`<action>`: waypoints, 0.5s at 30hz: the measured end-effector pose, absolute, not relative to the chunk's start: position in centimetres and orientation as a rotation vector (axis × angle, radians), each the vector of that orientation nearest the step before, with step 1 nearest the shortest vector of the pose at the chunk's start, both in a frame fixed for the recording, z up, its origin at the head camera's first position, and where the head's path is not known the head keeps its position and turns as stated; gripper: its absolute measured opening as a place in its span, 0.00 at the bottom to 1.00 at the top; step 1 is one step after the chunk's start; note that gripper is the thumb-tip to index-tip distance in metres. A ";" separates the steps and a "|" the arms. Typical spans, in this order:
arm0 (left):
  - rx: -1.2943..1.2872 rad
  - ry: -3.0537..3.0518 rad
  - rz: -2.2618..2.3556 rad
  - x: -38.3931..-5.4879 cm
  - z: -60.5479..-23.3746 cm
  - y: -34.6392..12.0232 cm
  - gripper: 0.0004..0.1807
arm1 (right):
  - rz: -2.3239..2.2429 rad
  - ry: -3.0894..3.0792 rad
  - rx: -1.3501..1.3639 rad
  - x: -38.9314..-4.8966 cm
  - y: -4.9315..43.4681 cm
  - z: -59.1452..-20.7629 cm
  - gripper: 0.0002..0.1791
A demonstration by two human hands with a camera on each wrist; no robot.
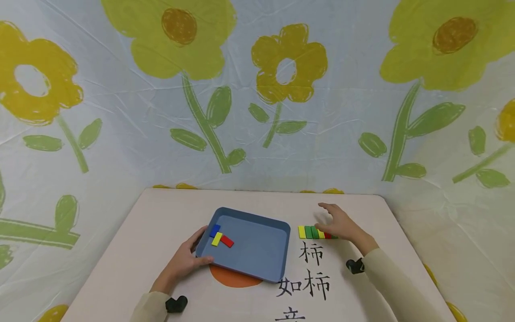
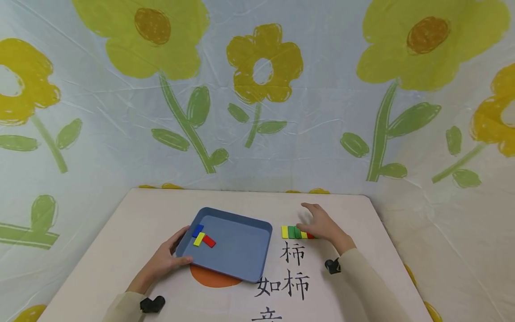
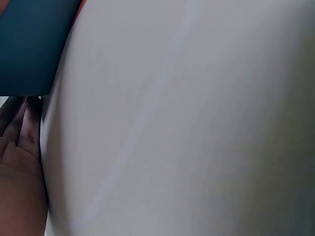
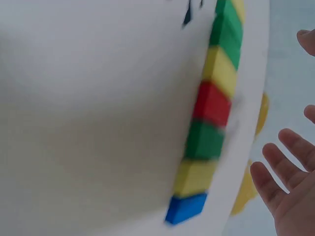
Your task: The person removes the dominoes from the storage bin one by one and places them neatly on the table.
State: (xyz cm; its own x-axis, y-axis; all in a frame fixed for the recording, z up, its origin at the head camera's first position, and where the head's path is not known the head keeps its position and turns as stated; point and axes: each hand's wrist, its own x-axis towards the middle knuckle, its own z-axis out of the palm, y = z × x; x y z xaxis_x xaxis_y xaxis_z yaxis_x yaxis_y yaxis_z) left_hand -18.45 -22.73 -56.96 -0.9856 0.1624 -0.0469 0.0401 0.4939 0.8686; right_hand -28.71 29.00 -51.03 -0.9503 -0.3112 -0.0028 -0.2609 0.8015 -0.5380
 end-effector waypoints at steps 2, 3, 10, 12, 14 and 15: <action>0.176 2.603 1.514 -18.4 -56.9 -22.8 0.54 | -0.861 2.871 -0.510 -28.7 27.4 -50.5 0.44; 0.175 2.601 1.515 -18.4 -57.0 -22.8 0.54 | -0.860 2.860 -0.538 -28.7 26.5 -50.3 0.44; 0.156 2.602 1.497 -18.5 -56.8 -22.7 0.54 | -0.886 2.779 -0.727 -29.1 20.4 -48.8 0.44; 0.154 2.603 1.498 -18.5 -56.8 -22.7 0.54 | -0.881 2.761 -0.783 -29.2 18.6 -48.8 0.44; 0.152 2.600 1.501 -18.5 -56.8 -22.7 0.54 | -0.881 2.736 -0.825 -29.1 16.9 -48.8 0.44; 0.149 2.600 1.504 -18.5 -56.8 -22.6 0.54 | -0.878 2.725 -0.854 -29.1 16.1 -48.9 0.44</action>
